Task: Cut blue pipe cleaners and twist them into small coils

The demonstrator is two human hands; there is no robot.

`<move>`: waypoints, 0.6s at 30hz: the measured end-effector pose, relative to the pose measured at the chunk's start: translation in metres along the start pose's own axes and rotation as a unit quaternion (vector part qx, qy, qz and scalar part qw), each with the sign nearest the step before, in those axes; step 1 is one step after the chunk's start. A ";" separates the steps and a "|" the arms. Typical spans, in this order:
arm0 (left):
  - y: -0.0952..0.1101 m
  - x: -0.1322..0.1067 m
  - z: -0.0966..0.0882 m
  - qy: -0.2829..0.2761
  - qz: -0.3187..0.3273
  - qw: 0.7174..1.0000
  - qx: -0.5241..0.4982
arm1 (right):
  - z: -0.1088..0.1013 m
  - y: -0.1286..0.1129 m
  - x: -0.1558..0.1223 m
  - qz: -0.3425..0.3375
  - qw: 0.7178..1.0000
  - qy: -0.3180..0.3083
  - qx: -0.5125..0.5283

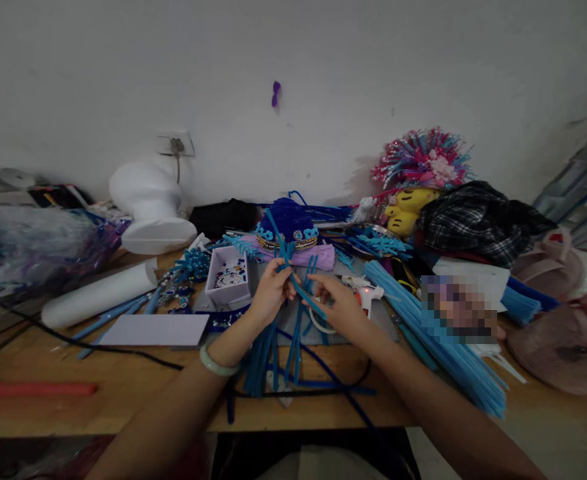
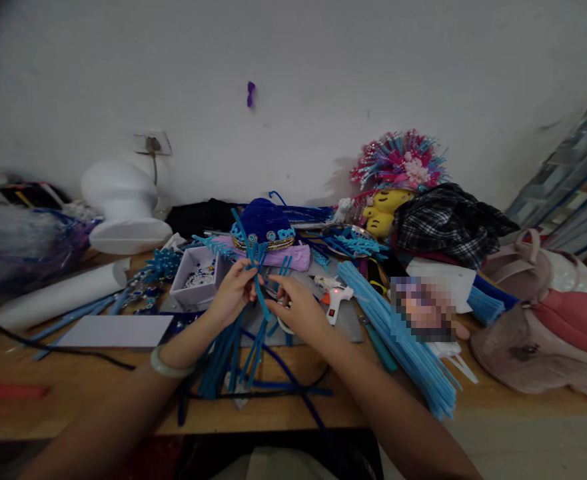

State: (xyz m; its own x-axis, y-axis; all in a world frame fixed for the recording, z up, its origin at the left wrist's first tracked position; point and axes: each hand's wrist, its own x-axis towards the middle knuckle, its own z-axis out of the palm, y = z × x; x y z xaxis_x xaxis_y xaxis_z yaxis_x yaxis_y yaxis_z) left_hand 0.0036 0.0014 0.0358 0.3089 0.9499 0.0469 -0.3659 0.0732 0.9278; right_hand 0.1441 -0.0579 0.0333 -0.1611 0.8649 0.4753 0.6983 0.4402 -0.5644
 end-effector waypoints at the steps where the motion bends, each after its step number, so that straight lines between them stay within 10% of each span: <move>1: -0.002 -0.001 0.001 -0.009 -0.003 1.000 0.010 | -0.003 -0.002 0.000 -0.015 0.999 0.010 0.034; 9: -0.019 0.001 0.004 -0.044 -0.027 0.997 0.052 | -0.012 -0.012 -0.008 -0.193 0.978 -0.037 0.063; 18: -0.015 0.003 0.002 -0.016 -0.065 0.998 0.010 | -0.010 -0.013 -0.009 -0.234 0.967 -0.091 0.042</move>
State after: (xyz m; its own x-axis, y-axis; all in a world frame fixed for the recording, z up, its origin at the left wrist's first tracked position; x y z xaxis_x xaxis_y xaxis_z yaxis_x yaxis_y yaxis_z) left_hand 0.0122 0.0028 0.0228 0.3799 0.9228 -0.0635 -0.3039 0.1894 0.9337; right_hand 0.1429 -0.0736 0.0435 -0.5715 0.5907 0.5696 0.4606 0.8054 -0.3731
